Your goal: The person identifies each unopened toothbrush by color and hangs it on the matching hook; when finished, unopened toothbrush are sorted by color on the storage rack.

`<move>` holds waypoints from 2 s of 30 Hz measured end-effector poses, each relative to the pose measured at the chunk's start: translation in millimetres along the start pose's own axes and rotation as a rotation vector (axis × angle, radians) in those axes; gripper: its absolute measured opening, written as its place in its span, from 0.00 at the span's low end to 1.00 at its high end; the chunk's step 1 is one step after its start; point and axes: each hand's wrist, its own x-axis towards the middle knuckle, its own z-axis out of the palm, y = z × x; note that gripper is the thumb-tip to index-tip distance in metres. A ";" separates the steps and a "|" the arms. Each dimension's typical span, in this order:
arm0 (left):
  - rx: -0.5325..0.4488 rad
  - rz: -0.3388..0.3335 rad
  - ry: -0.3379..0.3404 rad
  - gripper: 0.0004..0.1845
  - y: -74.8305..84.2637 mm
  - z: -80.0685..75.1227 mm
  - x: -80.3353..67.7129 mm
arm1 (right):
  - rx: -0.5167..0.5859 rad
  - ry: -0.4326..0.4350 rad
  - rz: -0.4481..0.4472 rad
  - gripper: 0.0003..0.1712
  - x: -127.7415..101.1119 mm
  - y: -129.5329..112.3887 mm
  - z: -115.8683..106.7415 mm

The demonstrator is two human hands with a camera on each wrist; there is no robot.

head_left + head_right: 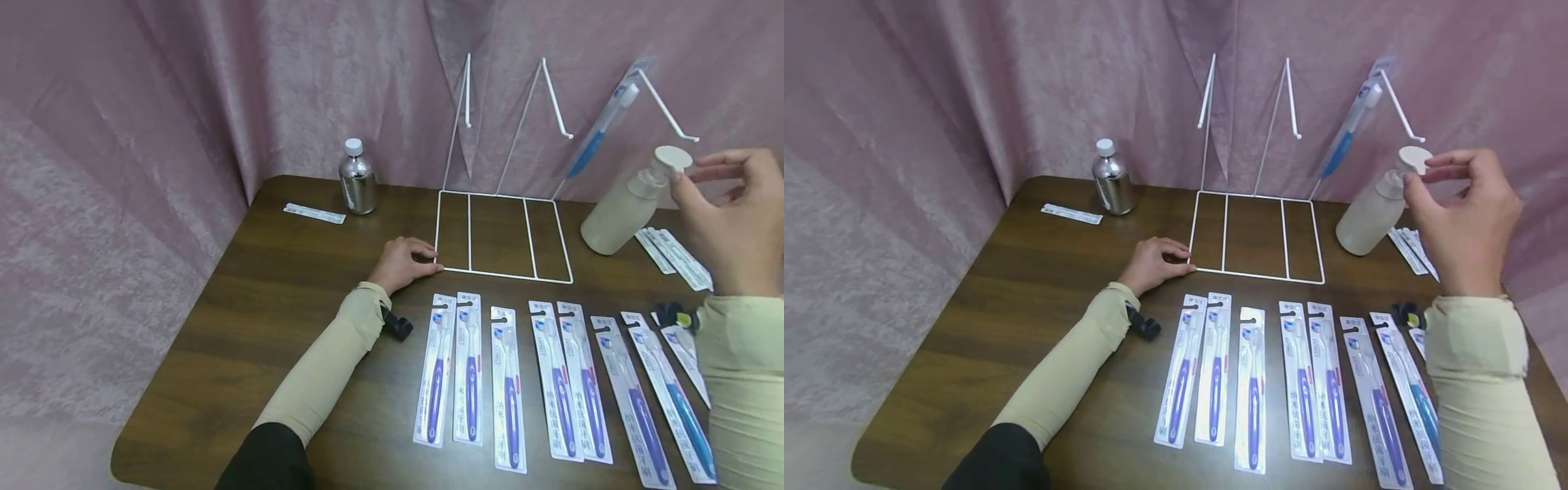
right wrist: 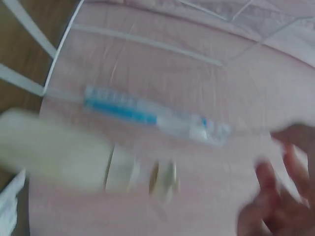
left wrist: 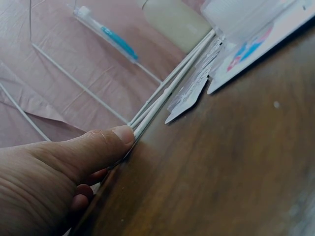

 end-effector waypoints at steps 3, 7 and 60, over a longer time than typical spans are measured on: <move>0.006 0.010 0.012 0.16 -0.3 2.5 1.5 | -0.080 -0.190 -0.107 0.09 -22.3 28.6 -27.6; 0.015 0.016 0.033 0.16 -1.7 3.5 1.7 | -0.187 -0.441 -0.203 0.15 -48.6 78.6 -53.4; -0.002 -0.018 -0.010 0.17 2.0 2.1 0.7 | 0.060 -0.109 -0.268 0.23 -37.1 55.0 -51.7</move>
